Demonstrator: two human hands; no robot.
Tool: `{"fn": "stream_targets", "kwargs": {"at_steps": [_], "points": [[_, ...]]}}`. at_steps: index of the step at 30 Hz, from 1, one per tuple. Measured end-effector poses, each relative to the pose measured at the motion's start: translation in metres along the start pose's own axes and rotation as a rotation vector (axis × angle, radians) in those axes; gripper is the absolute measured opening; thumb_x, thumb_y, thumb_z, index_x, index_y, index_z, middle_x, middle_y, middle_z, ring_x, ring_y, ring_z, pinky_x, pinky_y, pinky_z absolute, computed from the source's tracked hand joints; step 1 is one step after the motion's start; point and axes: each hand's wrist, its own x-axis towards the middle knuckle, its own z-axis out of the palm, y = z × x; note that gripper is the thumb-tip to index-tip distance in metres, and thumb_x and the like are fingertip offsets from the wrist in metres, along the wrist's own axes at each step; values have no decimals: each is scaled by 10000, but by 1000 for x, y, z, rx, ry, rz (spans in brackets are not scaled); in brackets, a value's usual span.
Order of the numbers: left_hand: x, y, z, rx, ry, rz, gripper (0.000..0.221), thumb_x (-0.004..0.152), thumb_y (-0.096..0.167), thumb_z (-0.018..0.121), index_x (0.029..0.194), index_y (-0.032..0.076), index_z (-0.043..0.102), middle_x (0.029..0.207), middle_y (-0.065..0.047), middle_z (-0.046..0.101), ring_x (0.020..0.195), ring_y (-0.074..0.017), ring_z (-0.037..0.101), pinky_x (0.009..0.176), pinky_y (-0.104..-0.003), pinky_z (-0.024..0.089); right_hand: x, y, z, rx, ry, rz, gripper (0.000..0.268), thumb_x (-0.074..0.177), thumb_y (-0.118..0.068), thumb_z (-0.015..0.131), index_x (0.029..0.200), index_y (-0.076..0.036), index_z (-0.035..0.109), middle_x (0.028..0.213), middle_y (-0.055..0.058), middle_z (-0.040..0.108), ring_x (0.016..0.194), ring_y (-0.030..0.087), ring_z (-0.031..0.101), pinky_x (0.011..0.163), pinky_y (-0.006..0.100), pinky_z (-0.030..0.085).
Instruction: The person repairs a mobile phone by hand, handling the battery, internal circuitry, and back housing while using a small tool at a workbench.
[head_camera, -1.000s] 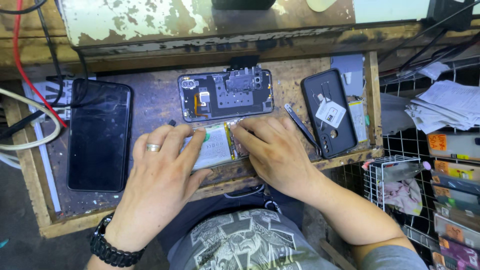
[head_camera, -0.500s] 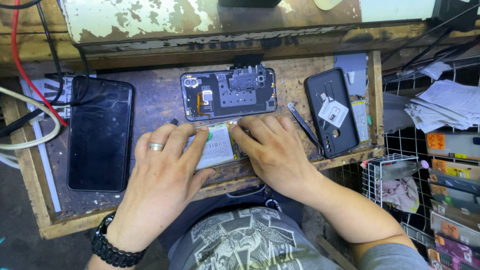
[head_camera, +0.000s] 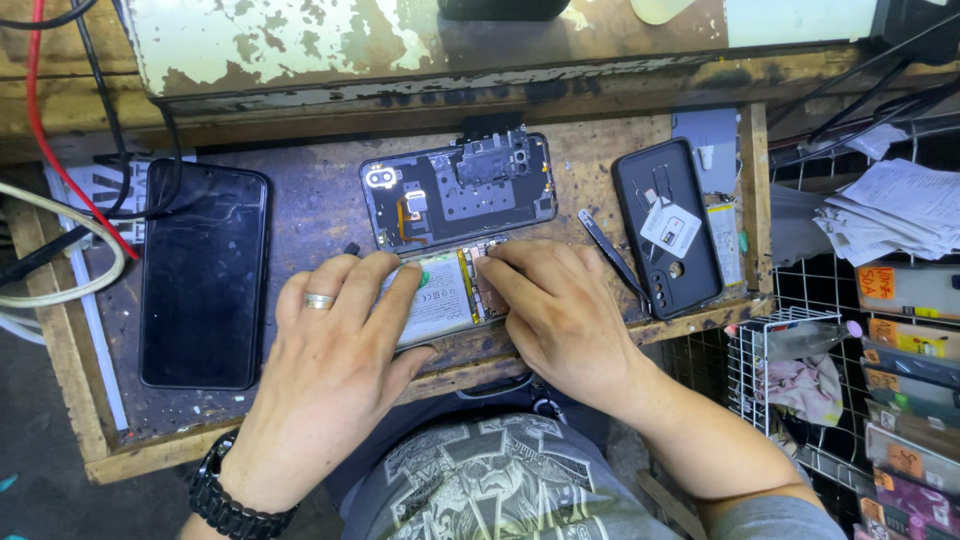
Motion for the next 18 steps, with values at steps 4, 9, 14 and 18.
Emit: {"fn": "stream_targets", "kwargs": {"at_steps": [4, 9, 14, 18], "points": [[1, 0, 1, -10, 6, -13, 703, 713, 273, 802, 1313, -17, 580, 1271, -160, 562, 1201, -350, 491, 1009, -491, 370, -2, 0, 3, 27, 31, -3, 480, 801, 0, 685, 1277, -26, 631, 1259, 99, 629, 1134, 281, 587, 921, 414, 398], [2, -2, 2, -37, 6, -44, 612, 761, 266, 784, 1274, -10, 597, 1206, -147, 575, 1177, -343, 508, 986, -479, 377, 0, -2, 2, 41, 25, 25, 416, 847, -29, 710, 1256, -35, 637, 1247, 94, 635, 1095, 272, 589, 902, 416, 393], [6, -3, 7, 5, 34, -47, 493, 835, 238, 756, 1258, 19, 627, 1160, -121, 590, 1141, -319, 530, 996, -468, 386, 6, -3, 7, 41, 50, -11, 416, 856, -48, 727, 1264, -45, 644, 1211, 96, 623, 1090, 286, 577, 909, 420, 393], [5, -3, 5, 32, 23, -26, 506, 816, 257, 765, 1248, 30, 632, 1182, -123, 590, 1156, -322, 528, 994, -464, 390, 4, -5, 11, 59, 54, 3, 375, 899, -61, 731, 1264, -39, 644, 1197, 91, 616, 1076, 278, 569, 892, 418, 393]]}}
